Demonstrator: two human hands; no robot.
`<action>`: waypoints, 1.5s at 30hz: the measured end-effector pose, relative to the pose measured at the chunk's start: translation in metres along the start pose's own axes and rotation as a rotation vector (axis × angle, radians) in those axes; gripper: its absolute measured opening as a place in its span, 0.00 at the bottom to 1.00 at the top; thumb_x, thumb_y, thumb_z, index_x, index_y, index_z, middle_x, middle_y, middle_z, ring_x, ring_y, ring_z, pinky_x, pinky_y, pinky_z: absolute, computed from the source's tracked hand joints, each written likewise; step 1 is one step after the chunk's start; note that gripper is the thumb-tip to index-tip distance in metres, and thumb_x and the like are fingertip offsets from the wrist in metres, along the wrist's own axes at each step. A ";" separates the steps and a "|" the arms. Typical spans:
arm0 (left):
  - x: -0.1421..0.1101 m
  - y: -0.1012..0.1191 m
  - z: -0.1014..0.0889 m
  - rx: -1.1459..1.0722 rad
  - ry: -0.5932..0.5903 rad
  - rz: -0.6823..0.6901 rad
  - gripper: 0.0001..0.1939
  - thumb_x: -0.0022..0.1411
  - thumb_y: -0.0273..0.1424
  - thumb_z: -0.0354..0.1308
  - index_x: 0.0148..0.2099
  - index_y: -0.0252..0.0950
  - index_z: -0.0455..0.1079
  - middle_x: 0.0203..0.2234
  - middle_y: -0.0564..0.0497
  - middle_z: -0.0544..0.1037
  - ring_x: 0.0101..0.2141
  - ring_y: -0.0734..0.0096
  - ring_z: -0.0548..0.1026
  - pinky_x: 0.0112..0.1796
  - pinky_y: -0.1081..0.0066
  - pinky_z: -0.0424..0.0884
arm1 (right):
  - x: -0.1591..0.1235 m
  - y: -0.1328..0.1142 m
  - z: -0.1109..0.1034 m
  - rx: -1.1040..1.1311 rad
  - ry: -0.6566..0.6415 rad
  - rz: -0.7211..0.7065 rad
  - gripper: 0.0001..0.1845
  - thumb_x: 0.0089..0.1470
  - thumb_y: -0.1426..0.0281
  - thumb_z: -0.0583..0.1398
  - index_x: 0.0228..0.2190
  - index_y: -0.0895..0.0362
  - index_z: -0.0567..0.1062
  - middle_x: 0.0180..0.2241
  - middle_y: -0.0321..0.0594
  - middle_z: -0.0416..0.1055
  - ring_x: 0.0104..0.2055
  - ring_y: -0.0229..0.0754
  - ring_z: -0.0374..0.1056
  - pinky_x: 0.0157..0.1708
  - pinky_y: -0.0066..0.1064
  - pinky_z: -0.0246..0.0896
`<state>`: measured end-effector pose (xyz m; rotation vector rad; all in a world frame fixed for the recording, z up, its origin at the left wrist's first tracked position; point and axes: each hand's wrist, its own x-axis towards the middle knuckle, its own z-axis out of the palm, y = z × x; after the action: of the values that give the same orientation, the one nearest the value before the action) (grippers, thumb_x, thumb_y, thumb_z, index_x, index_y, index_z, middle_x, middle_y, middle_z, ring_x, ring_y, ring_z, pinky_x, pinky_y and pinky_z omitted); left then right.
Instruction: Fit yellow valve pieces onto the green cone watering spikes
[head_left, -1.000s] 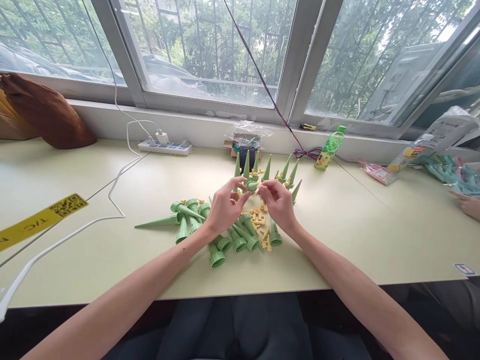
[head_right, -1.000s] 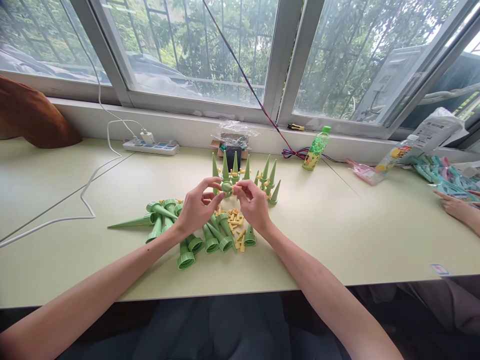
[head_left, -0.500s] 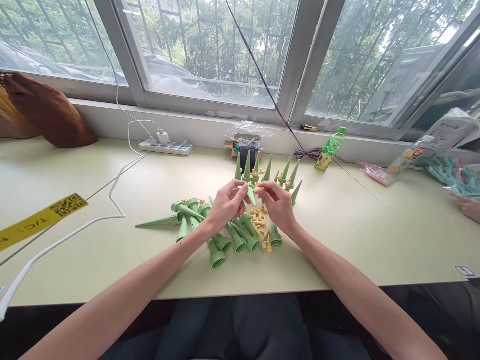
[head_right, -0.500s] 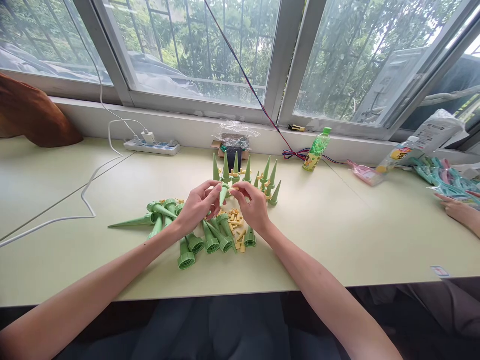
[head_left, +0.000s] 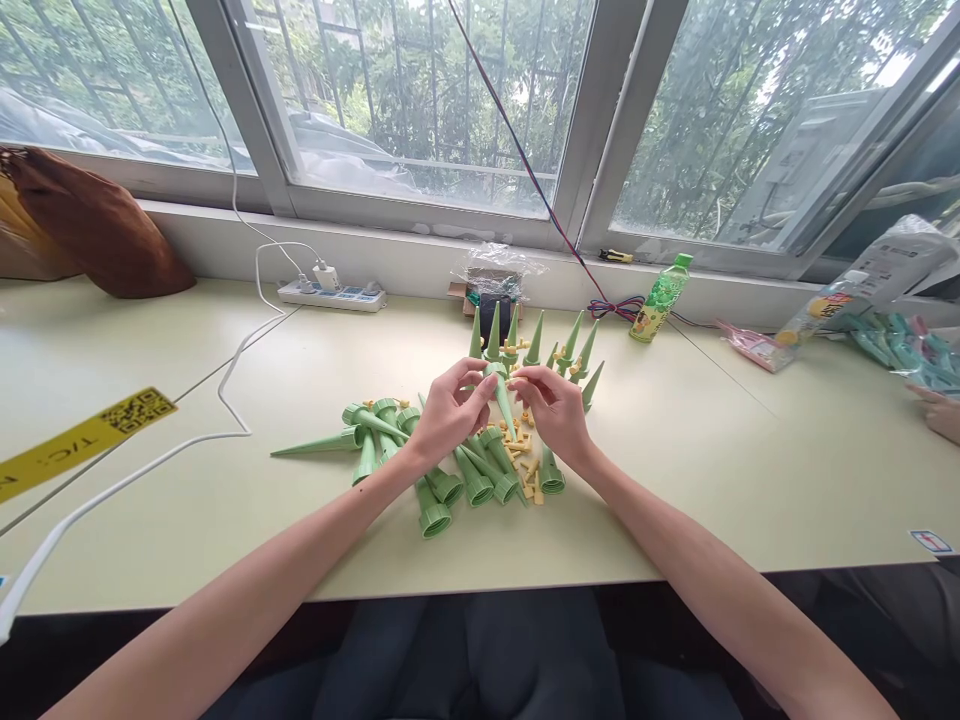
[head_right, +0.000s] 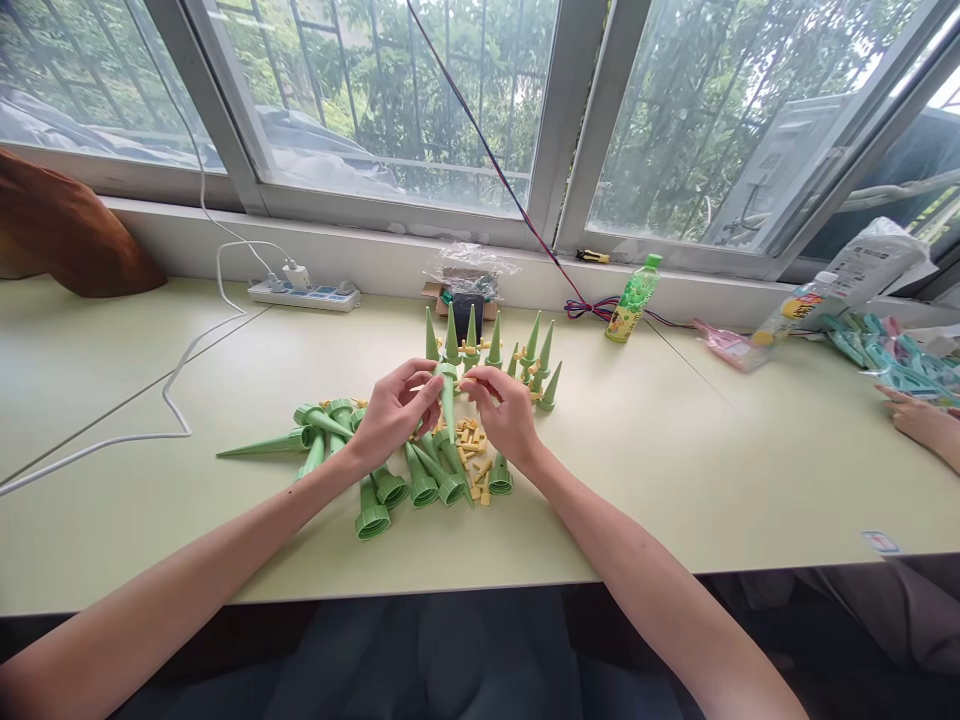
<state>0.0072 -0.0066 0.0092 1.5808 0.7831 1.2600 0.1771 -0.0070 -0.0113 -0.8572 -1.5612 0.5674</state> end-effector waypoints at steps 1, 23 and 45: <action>0.000 -0.001 0.000 0.016 0.000 0.017 0.18 0.60 0.42 0.62 0.45 0.36 0.65 0.29 0.54 0.70 0.16 0.81 0.68 0.13 0.80 0.61 | 0.000 0.000 0.000 0.003 -0.004 0.004 0.09 0.60 0.63 0.60 0.35 0.56 0.75 0.30 0.37 0.74 0.28 0.36 0.69 0.31 0.30 0.66; 0.001 -0.012 -0.010 0.618 -0.026 0.505 0.10 0.68 0.33 0.53 0.49 0.37 0.67 0.36 0.50 0.73 0.22 0.81 0.67 0.24 0.77 0.69 | 0.001 0.005 -0.001 0.165 -0.086 0.125 0.13 0.57 0.59 0.61 0.32 0.57 0.75 0.25 0.36 0.69 0.26 0.36 0.66 0.24 0.27 0.62; 0.000 0.003 -0.005 -0.008 -0.162 -0.208 0.39 0.64 0.58 0.41 0.21 0.30 0.70 0.16 0.45 0.72 0.14 0.77 0.64 0.14 0.75 0.54 | -0.002 -0.006 0.001 -0.049 -0.020 -0.071 0.11 0.61 0.62 0.58 0.34 0.55 0.76 0.30 0.38 0.73 0.30 0.38 0.69 0.32 0.30 0.67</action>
<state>0.0024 -0.0062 0.0119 1.5304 0.8144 0.9718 0.1745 -0.0123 -0.0082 -0.8311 -1.6231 0.4897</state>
